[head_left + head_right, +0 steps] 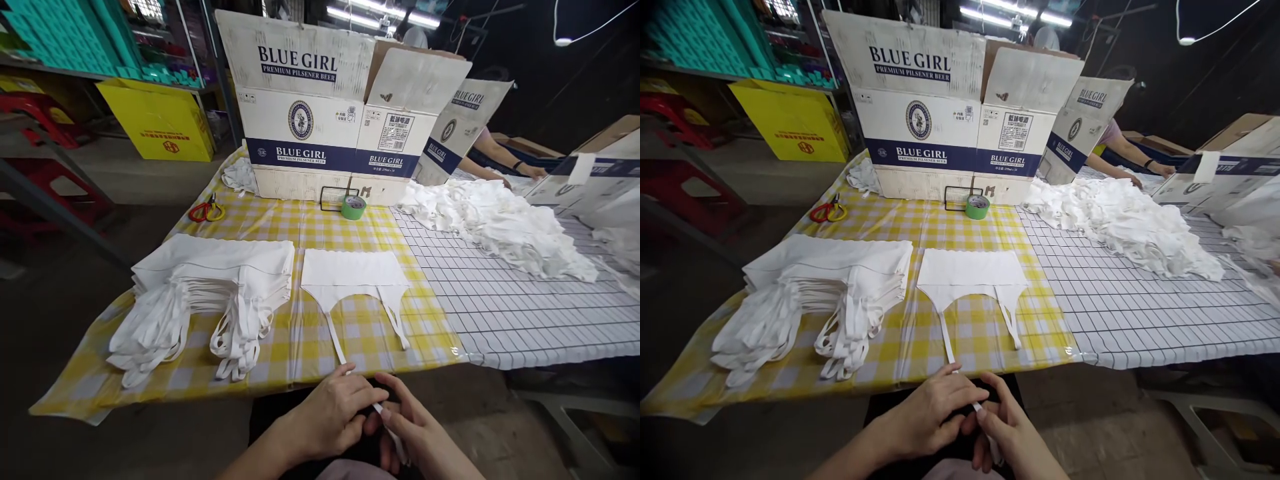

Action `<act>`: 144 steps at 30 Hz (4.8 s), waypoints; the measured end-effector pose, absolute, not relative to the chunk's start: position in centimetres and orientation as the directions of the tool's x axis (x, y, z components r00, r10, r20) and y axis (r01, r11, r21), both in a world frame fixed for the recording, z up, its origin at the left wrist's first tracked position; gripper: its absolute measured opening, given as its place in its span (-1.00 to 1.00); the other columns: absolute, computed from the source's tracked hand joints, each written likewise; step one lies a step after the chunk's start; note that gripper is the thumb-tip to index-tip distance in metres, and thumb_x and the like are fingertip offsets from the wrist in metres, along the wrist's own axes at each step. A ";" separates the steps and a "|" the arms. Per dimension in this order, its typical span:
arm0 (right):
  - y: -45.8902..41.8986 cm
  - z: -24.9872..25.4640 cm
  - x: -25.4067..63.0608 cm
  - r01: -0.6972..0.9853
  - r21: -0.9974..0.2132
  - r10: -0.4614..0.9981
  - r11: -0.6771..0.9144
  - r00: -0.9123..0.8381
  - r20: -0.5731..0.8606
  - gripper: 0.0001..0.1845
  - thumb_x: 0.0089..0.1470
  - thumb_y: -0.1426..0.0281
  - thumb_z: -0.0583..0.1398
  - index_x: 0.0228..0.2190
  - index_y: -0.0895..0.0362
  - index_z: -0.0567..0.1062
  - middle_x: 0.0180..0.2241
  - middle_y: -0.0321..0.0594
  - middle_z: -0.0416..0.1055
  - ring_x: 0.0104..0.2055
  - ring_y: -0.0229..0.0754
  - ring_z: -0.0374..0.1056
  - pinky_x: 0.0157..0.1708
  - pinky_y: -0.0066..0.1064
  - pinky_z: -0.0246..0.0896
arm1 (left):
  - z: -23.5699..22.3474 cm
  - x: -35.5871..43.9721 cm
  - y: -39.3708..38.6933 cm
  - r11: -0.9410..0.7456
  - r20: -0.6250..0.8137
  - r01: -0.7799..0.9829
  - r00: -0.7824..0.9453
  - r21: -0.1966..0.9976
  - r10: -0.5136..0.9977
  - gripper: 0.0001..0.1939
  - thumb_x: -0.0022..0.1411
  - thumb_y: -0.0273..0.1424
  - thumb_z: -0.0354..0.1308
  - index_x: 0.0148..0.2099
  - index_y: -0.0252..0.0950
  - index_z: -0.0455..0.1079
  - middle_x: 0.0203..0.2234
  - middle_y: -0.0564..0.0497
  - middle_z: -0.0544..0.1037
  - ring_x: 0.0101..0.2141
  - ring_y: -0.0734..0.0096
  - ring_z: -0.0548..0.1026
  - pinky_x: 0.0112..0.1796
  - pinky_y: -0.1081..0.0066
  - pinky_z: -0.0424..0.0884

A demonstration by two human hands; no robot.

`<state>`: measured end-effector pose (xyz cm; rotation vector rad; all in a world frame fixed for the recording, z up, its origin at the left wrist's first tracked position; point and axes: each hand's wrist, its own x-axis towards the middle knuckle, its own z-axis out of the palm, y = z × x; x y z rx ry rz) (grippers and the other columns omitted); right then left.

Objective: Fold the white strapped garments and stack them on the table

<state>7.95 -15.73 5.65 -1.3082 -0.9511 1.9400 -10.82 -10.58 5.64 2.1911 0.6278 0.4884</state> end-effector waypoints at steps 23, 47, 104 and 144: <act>-7.5 6.3 8.2 0.712 -0.514 0.873 0.478 -0.451 0.186 -0.53 -0.01 0.61 0.03 -0.04 0.07 0.24 -0.12 -0.11 0.23 -0.10 -0.13 0.23 -0.18 -0.34 0.21 | 6.0 -9.7 -7.6 0.187 -0.233 0.144 0.458 0.972 0.858 -0.57 0.21 -0.10 -0.06 -0.40 -0.36 0.40 -0.63 0.07 0.45 -0.61 0.57 0.21 -0.54 0.53 0.10; 2.4 4.9 5.7 0.629 -0.714 0.950 0.309 -0.164 0.266 -0.78 0.12 0.41 0.01 -0.33 0.15 0.45 -0.40 -0.20 0.41 -0.43 -0.24 0.28 -0.39 -0.44 0.14 | 2.9 -11.8 8.5 -0.548 0.167 0.740 0.529 0.389 0.832 -0.84 0.11 -0.49 0.14 -0.21 -0.26 0.39 -0.28 -0.02 0.37 -0.16 0.29 0.32 -0.13 0.33 0.28; 9.6 2.1 4.5 0.713 -0.545 0.897 0.441 -0.338 0.283 -0.74 -0.17 0.63 -0.01 -0.47 0.15 0.41 -0.48 -0.26 0.34 -0.48 -0.27 0.21 -0.44 -0.48 0.03 | 1.5 -11.8 10.2 -0.378 0.197 0.587 0.350 0.716 0.916 -0.82 0.13 -0.37 0.09 -0.44 -0.28 0.48 -0.39 0.03 0.42 -0.24 0.35 0.29 -0.17 0.39 0.22; -5.7 4.3 2.5 -0.057 -0.956 0.837 -0.287 -0.500 -0.221 -0.45 0.10 0.18 0.09 0.08 0.06 0.11 -0.17 -0.12 0.40 -0.13 -0.08 0.32 -0.13 -0.21 0.16 | 2.2 -11.3 8.4 -0.335 0.112 0.707 0.343 0.623 0.933 -0.69 -0.05 -0.59 0.09 -0.22 -0.22 0.45 -0.24 0.01 0.40 -0.13 0.32 0.30 -0.06 0.36 0.24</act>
